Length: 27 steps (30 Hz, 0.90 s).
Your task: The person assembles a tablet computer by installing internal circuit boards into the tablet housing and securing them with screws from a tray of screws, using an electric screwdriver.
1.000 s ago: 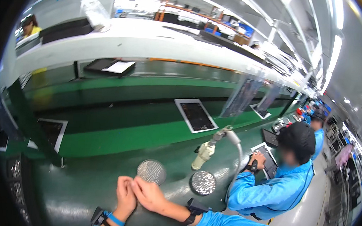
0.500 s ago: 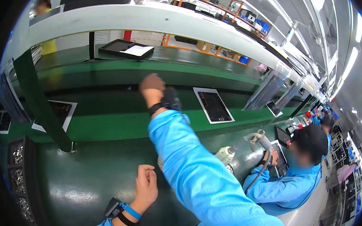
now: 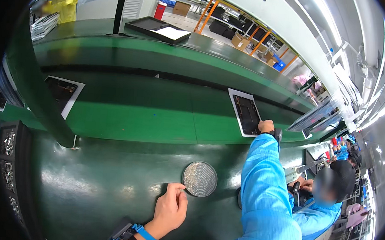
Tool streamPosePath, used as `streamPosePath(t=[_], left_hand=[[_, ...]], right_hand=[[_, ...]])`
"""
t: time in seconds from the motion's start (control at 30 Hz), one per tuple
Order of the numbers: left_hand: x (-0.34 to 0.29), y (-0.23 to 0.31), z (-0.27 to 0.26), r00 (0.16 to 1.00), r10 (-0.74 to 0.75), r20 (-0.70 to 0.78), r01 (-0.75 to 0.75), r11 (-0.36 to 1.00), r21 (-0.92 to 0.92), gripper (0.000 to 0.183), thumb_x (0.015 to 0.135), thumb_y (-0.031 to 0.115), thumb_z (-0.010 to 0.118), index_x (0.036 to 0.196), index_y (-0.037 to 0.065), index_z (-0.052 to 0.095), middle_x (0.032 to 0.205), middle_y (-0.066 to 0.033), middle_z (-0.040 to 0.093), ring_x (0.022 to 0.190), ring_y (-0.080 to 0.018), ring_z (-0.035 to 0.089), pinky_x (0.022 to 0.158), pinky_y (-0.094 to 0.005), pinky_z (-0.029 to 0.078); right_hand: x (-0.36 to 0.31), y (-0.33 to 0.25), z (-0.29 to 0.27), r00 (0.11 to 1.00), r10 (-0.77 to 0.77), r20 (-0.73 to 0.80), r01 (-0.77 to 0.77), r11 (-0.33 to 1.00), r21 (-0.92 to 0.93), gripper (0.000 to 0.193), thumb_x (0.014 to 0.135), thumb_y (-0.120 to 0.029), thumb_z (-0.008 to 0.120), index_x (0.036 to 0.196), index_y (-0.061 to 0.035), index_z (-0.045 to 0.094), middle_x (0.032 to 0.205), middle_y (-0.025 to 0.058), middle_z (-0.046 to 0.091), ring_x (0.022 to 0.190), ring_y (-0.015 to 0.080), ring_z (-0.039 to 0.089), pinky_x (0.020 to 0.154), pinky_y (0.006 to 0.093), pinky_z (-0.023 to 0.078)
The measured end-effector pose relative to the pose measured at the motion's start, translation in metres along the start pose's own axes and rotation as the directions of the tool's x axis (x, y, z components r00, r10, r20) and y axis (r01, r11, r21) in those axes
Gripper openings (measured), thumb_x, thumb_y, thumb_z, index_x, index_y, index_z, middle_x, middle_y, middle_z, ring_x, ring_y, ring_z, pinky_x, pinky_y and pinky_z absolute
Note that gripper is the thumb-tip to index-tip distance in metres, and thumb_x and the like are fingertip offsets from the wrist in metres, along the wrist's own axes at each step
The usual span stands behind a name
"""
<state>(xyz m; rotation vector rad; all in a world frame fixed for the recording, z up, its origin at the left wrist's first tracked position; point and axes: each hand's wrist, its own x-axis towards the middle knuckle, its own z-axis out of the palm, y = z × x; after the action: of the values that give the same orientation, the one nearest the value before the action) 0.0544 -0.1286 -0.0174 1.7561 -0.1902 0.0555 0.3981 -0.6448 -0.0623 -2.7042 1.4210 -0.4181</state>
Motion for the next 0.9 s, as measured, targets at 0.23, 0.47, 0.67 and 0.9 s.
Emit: streamPosePath(t=[0.23,0.47,0.67,0.9], left_hand=[[0.003,0.004,0.006,0.999,0.023,0.039,-0.024,1.000,0.019,0.023,0.098,0.004,0.059,0.119,0.003,0.052,0.071,-0.0114,0.062,0.059,-0.0286,0.064,0.058,-0.0415,0.050],[-0.003,0.000,0.007,0.999,0.029,0.029,-0.031,0.998,0.049,0.022,0.097,0.003,0.059,0.117,0.004,0.052,0.069,-0.0107,0.060,0.058,-0.0276,0.061,0.057,-0.0416,0.049],[0.001,-0.006,0.012,0.997,0.072,-0.032,-0.072,0.997,0.010,0.021,0.098,0.000,0.057,0.117,0.002,0.052,0.069,-0.0086,0.060,0.058,-0.0203,0.061,0.055,-0.0373,0.048],[0.015,0.003,0.013,0.998,0.037,-0.056,-0.056,0.920,-0.388,0.034,0.108,0.012,0.056,0.139,0.002,0.049,0.111,-0.0115,0.068,0.094,-0.0163,0.067,0.084,-0.0327,0.058]], right_hand=[[0.021,0.020,-0.029,0.978,-0.170,0.121,0.180,0.980,-0.080,0.058,0.094,-0.051,0.068,0.133,-0.0077,0.068,0.135,0.0218,0.067,0.130,0.0438,0.060,0.109,0.0485,0.048],[-0.023,-0.005,-0.061,0.918,-0.190,0.349,0.244,0.963,-0.118,0.038,0.097,-0.018,0.057,0.132,-0.0122,0.070,0.142,0.0256,0.061,0.135,0.0413,0.057,0.108,0.0479,0.050],[-0.099,-0.047,-0.069,0.962,0.049,0.268,-0.180,0.855,0.487,0.035,0.089,-0.020,0.068,0.116,0.0015,0.074,0.127,0.0214,0.072,0.116,0.0345,0.072,0.099,0.0444,0.057],[-0.267,-0.139,-0.101,0.832,-0.064,0.551,-0.552,-0.192,0.812,0.037,0.089,-0.002,0.060,0.126,-0.0035,0.059,0.120,0.0105,0.066,0.095,0.0283,0.069,0.073,0.0541,0.059]])
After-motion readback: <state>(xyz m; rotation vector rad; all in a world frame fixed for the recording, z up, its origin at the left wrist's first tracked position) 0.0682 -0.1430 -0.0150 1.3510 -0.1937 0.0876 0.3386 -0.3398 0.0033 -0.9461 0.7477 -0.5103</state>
